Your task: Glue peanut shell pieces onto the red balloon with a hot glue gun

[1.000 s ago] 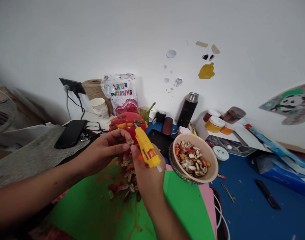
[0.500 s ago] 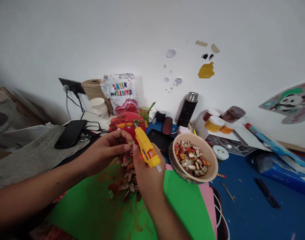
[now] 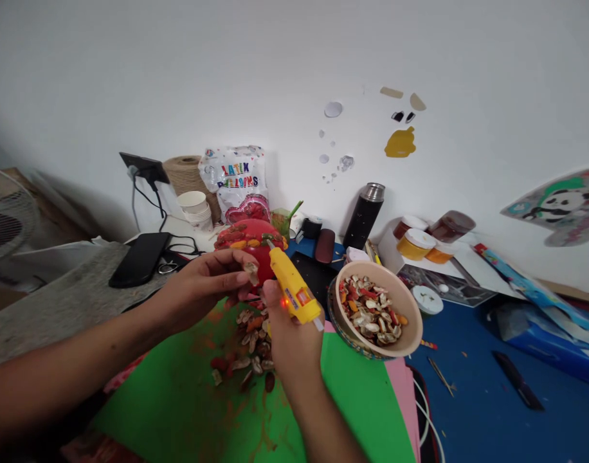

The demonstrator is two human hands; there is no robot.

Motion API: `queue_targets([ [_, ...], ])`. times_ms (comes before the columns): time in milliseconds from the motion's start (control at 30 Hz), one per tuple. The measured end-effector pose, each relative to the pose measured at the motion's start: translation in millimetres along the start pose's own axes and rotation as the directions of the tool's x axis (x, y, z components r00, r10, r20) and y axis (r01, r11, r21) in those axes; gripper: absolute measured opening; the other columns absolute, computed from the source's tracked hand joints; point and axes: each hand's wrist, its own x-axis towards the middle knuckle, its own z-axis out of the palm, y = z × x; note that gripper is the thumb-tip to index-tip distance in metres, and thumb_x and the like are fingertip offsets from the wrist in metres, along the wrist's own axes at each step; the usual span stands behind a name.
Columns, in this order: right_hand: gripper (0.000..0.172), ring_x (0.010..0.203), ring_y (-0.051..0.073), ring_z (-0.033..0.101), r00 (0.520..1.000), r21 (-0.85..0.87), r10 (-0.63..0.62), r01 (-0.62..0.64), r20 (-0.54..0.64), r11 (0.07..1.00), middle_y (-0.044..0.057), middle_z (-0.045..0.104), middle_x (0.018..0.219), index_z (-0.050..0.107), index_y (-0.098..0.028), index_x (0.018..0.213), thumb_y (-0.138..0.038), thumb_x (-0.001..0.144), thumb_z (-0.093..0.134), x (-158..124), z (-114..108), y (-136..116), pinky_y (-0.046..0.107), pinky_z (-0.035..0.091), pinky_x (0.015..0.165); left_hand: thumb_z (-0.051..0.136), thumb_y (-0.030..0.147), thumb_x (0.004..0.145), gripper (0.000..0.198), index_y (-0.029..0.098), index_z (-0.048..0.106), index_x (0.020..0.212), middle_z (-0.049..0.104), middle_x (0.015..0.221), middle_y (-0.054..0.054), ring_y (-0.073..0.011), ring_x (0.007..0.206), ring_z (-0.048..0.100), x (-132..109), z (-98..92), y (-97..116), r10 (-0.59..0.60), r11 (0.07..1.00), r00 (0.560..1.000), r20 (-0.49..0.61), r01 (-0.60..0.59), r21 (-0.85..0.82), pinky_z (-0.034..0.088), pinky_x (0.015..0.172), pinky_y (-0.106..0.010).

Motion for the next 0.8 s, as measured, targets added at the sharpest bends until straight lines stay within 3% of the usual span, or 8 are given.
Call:
queue_targets([
  [133,0.063,0.062,0.017,0.060,0.996,0.118,0.025,-0.035,0.085,0.992,-0.002,0.062,0.065,0.082,-0.021,0.086,-0.084,0.086,0.084,4,-8,-3,0.029,0.052,0.060,0.106,0.042,0.082,0.038,0.018,0.083,0.100,0.076,0.085,-0.001,-0.0113,0.069,0.066,0,-6.1,11,0.055,0.998,0.998,-0.020,-0.054,0.040,0.054,0.062,-0.020],
  [400,0.074,0.054,0.015,0.059,0.990,0.257,0.030,-0.065,0.137,0.964,-0.003,0.060,0.062,0.077,-0.020,0.083,-0.093,0.090,0.073,9,-8,-2,0.027,0.046,0.053,0.098,0.032,0.093,0.026,0.017,0.080,0.103,0.080,0.101,-0.005,-0.0164,0.092,0.076,-5,-4.3,14,0.010,0.992,0.985,0.171,-0.031,0.122,0.063,0.087,-0.028],
  [533,0.080,0.052,0.016,0.061,0.992,0.259,0.080,-0.104,0.101,0.960,-0.003,0.062,0.062,0.079,-0.020,0.090,-0.099,0.089,0.067,9,-9,-2,0.027,0.047,0.051,0.092,0.033,0.098,0.022,0.019,0.079,0.108,0.084,0.109,-0.009,-0.0225,0.101,0.082,-11,1.0,16,0.005,0.962,0.971,0.239,-0.070,0.265,0.065,0.087,-0.032],
  [600,0.082,0.052,0.017,0.064,0.990,0.248,0.103,-0.126,0.101,0.961,-0.001,0.067,0.063,0.080,-0.020,0.093,-0.100,0.089,0.064,9,-8,-2,0.028,0.048,0.050,0.090,0.033,0.099,0.021,0.019,0.079,0.110,0.086,0.117,-0.011,-0.0256,0.111,0.083,-14,4.1,17,0.042,0.937,0.966,0.256,-0.127,0.326,0.066,0.095,-0.036],
  [733,0.085,0.062,0.021,0.073,0.990,0.215,0.082,-0.104,0.111,0.971,0.004,0.076,0.071,0.082,-0.018,0.098,-0.100,0.092,0.059,10,-7,-2,0.030,0.053,0.054,0.088,0.034,0.102,0.017,0.020,0.080,0.109,0.085,0.134,-0.014,-0.0306,0.130,0.080,-19,9.3,20,0.091,0.922,0.958,0.271,-0.184,0.340,0.066,0.107,-0.042],
  [800,0.087,0.064,0.022,0.075,0.993,0.199,0.055,-0.075,0.108,0.977,0.006,0.079,0.075,0.084,-0.018,0.103,-0.100,0.094,0.057,10,-7,-1,0.031,0.055,0.056,0.087,0.033,0.103,0.015,0.021,0.080,0.107,0.086,0.133,-0.014,-0.0319,0.137,0.077,-21,10.8,20,0.078,0.926,0.955,0.287,-0.176,0.335,0.065,0.110,-0.043],
])
